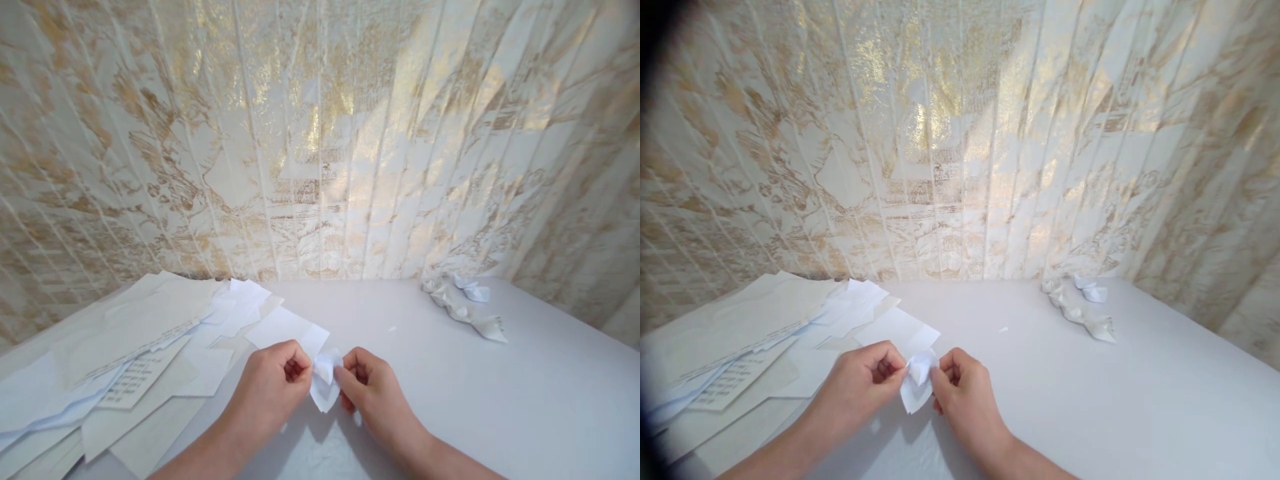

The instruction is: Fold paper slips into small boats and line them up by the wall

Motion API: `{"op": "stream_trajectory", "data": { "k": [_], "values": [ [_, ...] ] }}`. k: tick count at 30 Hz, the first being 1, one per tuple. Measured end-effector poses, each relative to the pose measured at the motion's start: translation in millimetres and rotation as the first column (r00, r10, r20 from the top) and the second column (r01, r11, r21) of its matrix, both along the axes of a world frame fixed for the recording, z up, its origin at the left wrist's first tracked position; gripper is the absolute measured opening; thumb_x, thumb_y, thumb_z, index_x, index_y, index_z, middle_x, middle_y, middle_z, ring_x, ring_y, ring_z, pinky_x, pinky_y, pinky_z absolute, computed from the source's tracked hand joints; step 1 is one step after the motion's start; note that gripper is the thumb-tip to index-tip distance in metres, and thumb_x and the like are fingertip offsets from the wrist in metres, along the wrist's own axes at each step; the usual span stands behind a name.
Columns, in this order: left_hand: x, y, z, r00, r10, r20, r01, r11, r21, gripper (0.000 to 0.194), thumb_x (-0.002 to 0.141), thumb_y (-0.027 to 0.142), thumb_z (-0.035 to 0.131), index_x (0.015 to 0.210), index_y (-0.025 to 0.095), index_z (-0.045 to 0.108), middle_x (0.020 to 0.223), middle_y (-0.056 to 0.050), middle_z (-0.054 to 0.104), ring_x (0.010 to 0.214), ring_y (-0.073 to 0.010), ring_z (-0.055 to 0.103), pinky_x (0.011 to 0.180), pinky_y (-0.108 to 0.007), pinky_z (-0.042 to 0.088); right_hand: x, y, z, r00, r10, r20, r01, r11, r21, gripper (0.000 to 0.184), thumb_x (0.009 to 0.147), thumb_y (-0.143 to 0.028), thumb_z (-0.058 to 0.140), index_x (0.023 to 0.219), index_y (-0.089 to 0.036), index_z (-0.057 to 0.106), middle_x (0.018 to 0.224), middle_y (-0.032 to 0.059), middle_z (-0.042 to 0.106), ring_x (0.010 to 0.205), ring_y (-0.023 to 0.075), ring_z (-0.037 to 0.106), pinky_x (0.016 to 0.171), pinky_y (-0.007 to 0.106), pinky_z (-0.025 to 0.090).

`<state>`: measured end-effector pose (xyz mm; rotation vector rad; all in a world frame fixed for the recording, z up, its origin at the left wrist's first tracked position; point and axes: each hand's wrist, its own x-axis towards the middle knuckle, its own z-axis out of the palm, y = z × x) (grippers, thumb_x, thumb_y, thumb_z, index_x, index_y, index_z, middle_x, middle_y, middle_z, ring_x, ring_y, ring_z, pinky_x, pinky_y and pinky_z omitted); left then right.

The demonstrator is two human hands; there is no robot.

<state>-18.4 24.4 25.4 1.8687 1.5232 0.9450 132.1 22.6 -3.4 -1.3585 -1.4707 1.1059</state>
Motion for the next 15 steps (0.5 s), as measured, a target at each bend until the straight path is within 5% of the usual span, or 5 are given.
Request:
{"op": "stream_trajectory", "data": {
  "k": [6, 15],
  "values": [
    [4.1, -0.8, 0.2, 0.998, -0.038, -0.050, 0.039, 0.999, 0.014, 0.012, 0.061, 0.015, 0.046, 0.050, 0.018, 0.048, 0.047, 0.005, 0.048, 0.046, -0.0100, 0.046, 0.045, -0.018, 0.035, 6.3, -1.8, 6.1, 0.971, -0.036, 0.235, -0.016, 0.976, 0.217, 0.017, 0.063, -0.011, 0.046, 0.053, -0.020, 0.036, 0.045, -0.0082, 0.036, 0.042, 0.0066, 0.033, 0.039, 0.018, 0.024],
    [2.5, -2.2, -2.6, 0.994, -0.077, -0.081, 0.079, 0.997, 0.018, 0.013, 0.062, 0.014, 0.046, 0.050, 0.018, 0.049, 0.047, 0.005, 0.049, 0.046, -0.0101, 0.046, 0.045, -0.018, 0.035, 8.3, 3.6, 6.8, 0.967, 0.004, 0.256, -0.070, 0.966, 0.249, 0.013, 0.070, -0.014, 0.044, 0.058, -0.017, 0.045, 0.049, -0.0063, 0.039, 0.045, 0.0071, 0.036, 0.042, 0.016, 0.029]
  ]
}}
